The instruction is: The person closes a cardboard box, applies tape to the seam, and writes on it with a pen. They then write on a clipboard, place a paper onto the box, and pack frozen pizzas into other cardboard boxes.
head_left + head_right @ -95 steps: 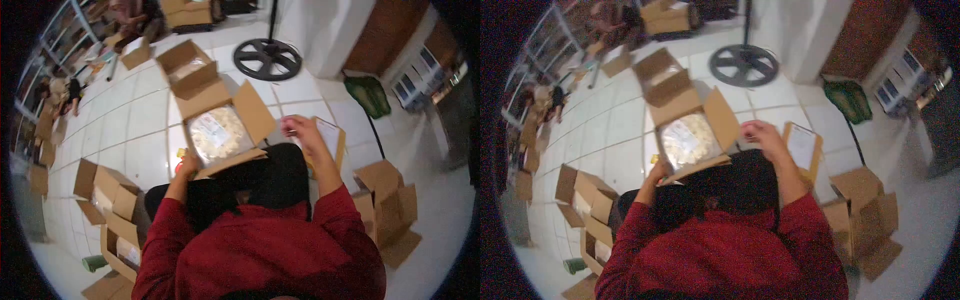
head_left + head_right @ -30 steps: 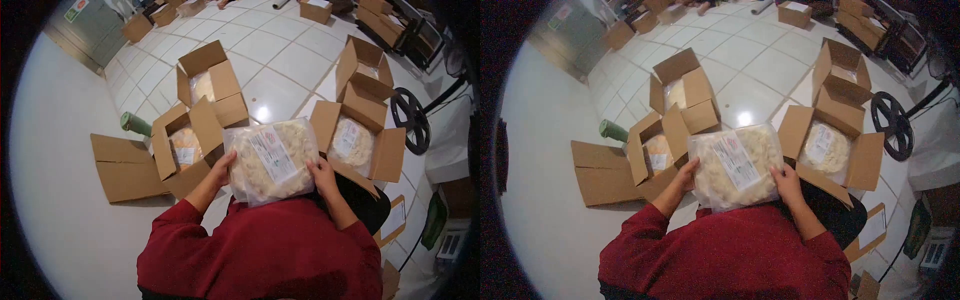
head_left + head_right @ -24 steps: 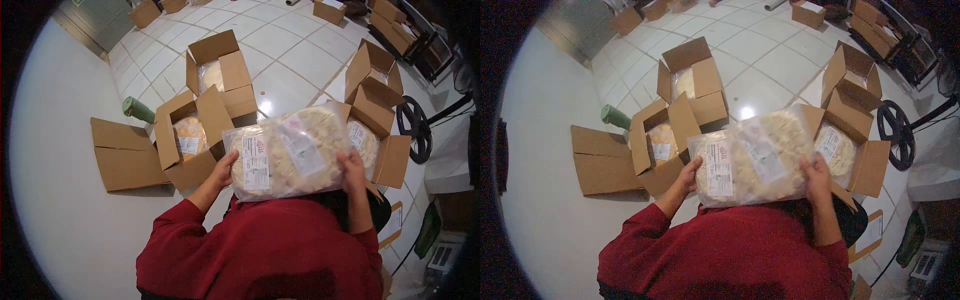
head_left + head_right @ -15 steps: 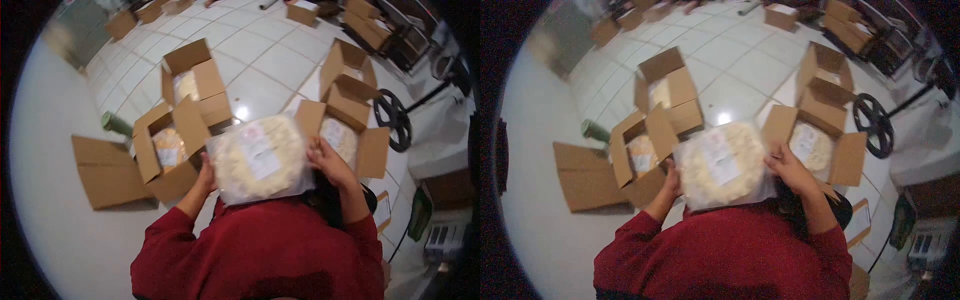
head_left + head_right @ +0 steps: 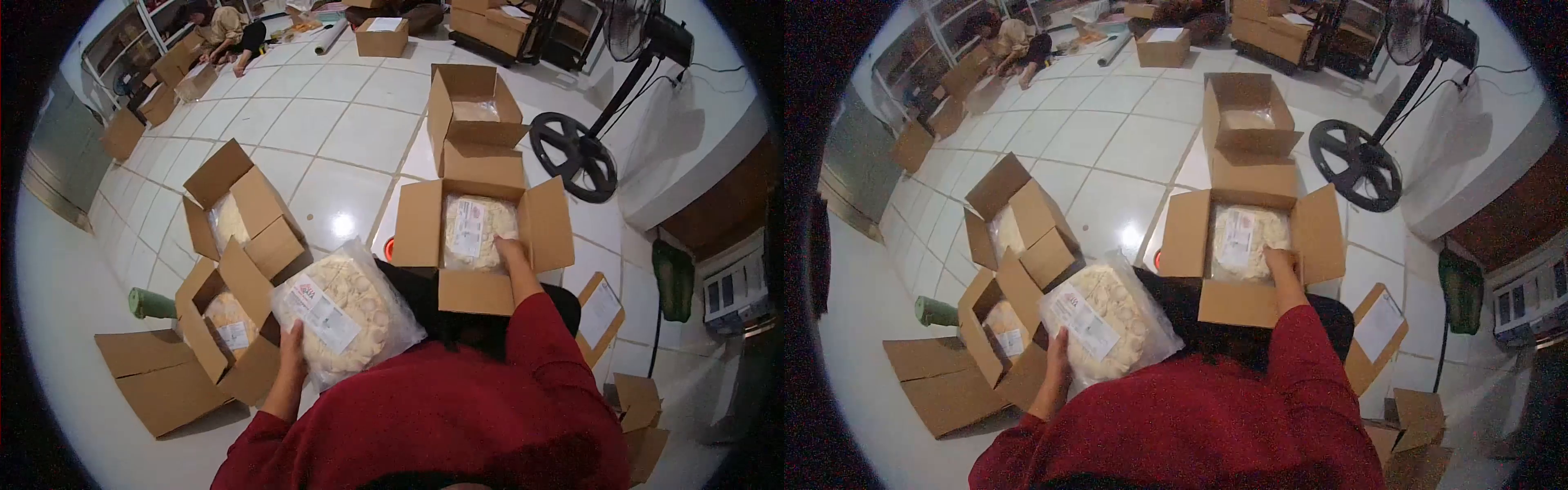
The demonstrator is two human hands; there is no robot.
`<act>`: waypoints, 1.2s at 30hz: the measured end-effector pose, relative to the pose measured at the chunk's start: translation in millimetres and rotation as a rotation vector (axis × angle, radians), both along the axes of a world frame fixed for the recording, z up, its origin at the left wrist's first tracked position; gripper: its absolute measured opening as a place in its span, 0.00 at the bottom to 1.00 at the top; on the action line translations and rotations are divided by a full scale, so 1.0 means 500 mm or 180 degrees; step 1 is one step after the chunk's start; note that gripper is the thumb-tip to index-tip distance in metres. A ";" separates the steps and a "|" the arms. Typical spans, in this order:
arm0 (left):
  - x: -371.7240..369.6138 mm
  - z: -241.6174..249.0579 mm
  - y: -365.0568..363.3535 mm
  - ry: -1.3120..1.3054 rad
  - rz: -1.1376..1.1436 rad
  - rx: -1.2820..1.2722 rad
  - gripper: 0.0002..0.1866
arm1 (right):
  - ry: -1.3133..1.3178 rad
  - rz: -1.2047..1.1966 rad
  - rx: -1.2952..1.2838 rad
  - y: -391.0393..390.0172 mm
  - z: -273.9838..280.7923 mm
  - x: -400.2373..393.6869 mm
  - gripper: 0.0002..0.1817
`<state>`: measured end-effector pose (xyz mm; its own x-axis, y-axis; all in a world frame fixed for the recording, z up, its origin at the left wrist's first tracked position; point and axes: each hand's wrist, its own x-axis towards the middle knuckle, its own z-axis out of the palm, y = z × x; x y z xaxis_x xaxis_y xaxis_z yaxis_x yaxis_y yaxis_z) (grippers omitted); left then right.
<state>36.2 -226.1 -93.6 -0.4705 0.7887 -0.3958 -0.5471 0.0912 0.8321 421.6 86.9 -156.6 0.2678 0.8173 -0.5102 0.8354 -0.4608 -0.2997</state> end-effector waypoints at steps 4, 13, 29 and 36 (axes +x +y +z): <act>0.010 0.005 0.012 0.0334 0.0087 -0.0024 0.27 | 0.0956 -0.0615 0.0993 -0.001 -0.053 0.008 0.30; 0.013 -0.009 -0.007 0.0129 0.0150 0.0235 0.26 | 0.0714 -0.0454 0.0772 0.034 -0.061 0.015 0.29; 0.042 0.041 0.002 0.0174 0.0032 0.0038 0.32 | -0.0184 0.0117 -0.0138 -0.024 0.035 -0.028 0.34; 0.017 -0.001 -0.005 0.0032 -0.0127 0.0147 0.31 | 0.1982 -0.1224 0.0329 0.012 -0.057 0.027 0.31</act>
<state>44.8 -228.9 -94.0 -0.4422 0.8242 -0.3539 -0.5353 0.0741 0.8414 435.3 92.9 -184.9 0.2309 0.7761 -0.5868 0.2816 -0.6306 -0.7233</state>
